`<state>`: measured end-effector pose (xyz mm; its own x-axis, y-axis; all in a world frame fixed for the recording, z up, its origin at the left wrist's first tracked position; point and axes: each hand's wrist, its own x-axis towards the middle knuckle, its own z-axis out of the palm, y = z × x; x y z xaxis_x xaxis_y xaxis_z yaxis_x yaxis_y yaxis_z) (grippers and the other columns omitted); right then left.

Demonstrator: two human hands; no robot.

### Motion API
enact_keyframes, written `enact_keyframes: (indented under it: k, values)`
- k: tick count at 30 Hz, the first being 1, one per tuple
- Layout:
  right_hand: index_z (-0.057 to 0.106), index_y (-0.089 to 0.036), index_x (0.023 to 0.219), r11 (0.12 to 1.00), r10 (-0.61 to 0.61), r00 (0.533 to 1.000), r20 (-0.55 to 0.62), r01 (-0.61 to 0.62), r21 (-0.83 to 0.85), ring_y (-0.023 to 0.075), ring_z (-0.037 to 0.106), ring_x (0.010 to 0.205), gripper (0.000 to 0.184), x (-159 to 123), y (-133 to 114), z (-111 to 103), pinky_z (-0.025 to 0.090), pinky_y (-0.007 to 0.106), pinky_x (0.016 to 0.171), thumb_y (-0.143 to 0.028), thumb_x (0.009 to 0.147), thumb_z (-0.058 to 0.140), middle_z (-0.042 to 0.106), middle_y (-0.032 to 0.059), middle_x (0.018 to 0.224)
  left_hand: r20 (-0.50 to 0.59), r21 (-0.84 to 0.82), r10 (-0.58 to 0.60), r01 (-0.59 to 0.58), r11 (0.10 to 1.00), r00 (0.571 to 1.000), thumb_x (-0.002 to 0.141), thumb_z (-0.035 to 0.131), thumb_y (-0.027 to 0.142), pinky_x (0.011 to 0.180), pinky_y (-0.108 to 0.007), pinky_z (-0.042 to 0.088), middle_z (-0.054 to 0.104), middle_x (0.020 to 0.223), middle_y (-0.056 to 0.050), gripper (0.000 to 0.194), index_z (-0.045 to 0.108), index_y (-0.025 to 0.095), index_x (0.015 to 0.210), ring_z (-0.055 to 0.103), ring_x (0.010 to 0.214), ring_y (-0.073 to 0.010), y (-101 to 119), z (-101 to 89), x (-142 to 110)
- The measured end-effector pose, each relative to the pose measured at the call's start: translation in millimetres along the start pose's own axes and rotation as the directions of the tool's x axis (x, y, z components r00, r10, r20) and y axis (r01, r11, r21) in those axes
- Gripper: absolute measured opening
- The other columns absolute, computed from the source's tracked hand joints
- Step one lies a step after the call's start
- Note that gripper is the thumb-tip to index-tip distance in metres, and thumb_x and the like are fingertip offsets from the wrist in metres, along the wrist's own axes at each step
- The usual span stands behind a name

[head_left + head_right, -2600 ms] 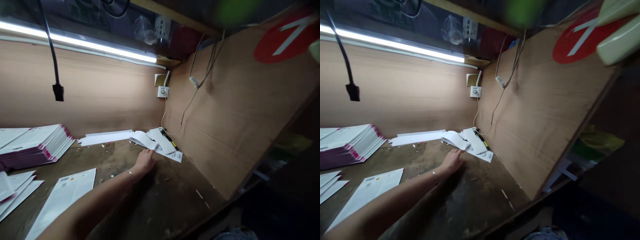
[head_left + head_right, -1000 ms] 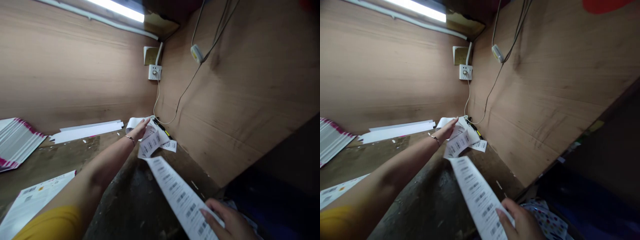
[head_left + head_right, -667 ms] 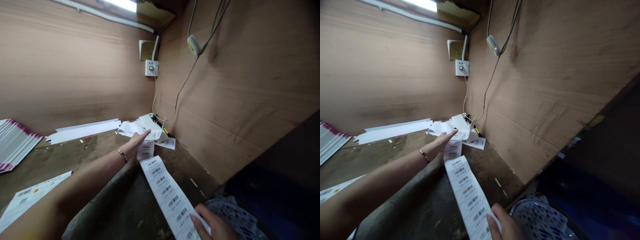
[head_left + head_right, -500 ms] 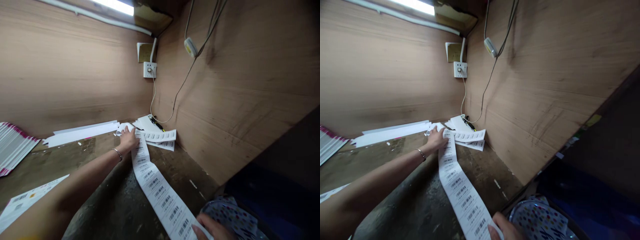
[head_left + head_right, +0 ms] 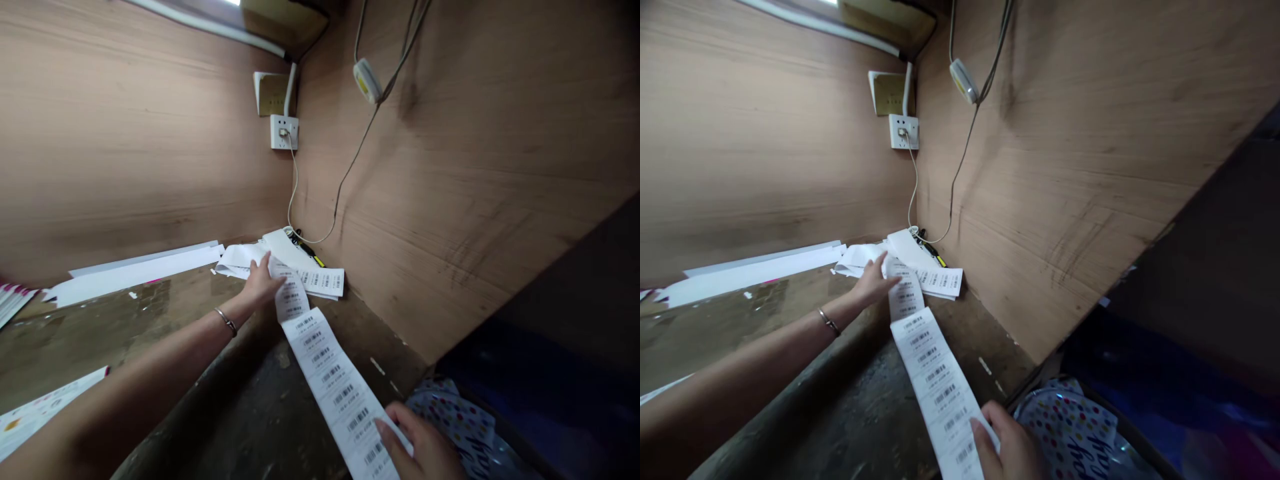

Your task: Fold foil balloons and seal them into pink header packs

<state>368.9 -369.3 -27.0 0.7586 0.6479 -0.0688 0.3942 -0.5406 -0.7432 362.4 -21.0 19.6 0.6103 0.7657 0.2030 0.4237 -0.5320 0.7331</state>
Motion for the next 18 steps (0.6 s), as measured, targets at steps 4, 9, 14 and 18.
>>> enact_keyframes:
  k: [4, 9, 14, 18]
  values:
    - [0.052, -0.020, 0.071, 0.985, 0.054, 0.994, -0.097, -0.037, 0.170, 0.0186, 0.058, 0.062, 0.031, 10.2, -18.8, -4.3, 0.041, 0.026, 0.055, -0.047, 0.084, 0.045, 0.063, 0.0021, 0.064, -0.091, -0.194, 0.086, -0.102, 0.976, 0.992, 0.081, 0.056, 0.032, 0.092, -0.034, 0.044, 0.036, 0.139, -0.014, 0.058, 0.033, 0.019, 0.134, 0.047, 0.119, -0.0243, 23.6, -14.0, -48.0]
    - [0.052, -0.019, 0.072, 0.937, 0.083, 0.985, -0.148, -0.027, 0.348, 0.0152, 0.053, 0.055, 0.025, 27.7, -37.9, -2.1, 0.037, 0.024, 0.048, -0.041, 0.082, 0.051, 0.059, -0.0007, 0.060, 0.440, -0.610, -0.055, 0.343, 0.714, 0.897, 0.072, 0.068, 0.045, 0.066, -0.025, 0.050, 0.060, 0.098, -0.007, 0.045, 0.053, 0.017, 0.104, 0.059, 0.084, -0.0171, 34.5, -26.6, -169.8]
    - [0.052, -0.019, 0.070, 0.883, 0.068, 0.992, -0.109, -0.009, 0.470, 0.0119, 0.048, 0.050, 0.028, 31.3, -53.5, 19.6, 0.034, 0.022, 0.045, -0.045, 0.081, 0.056, 0.056, -0.0033, 0.057, 0.758, -0.537, -0.004, 0.626, 0.565, 0.653, 0.071, 0.070, 0.045, 0.062, -0.023, 0.049, 0.065, 0.085, -0.008, 0.042, 0.062, 0.012, 0.095, 0.060, 0.069, -0.0138, 36.4, -20.5, -229.6]
    - [0.056, -0.018, 0.078, 0.793, 0.055, 0.998, -0.017, -0.033, 0.608, 0.0140, 0.054, 0.058, 0.042, 21.3, -52.3, 21.7, 0.042, 0.024, 0.052, -0.059, 0.082, 0.049, 0.061, 0.0004, 0.065, 0.676, -0.625, -0.059, 0.614, 0.483, 0.735, 0.069, 0.072, 0.042, 0.055, -0.023, 0.050, 0.067, 0.075, -0.005, 0.038, 0.065, 0.011, 0.090, 0.059, 0.058, -0.0123, 34.7, -16.4, -226.4]
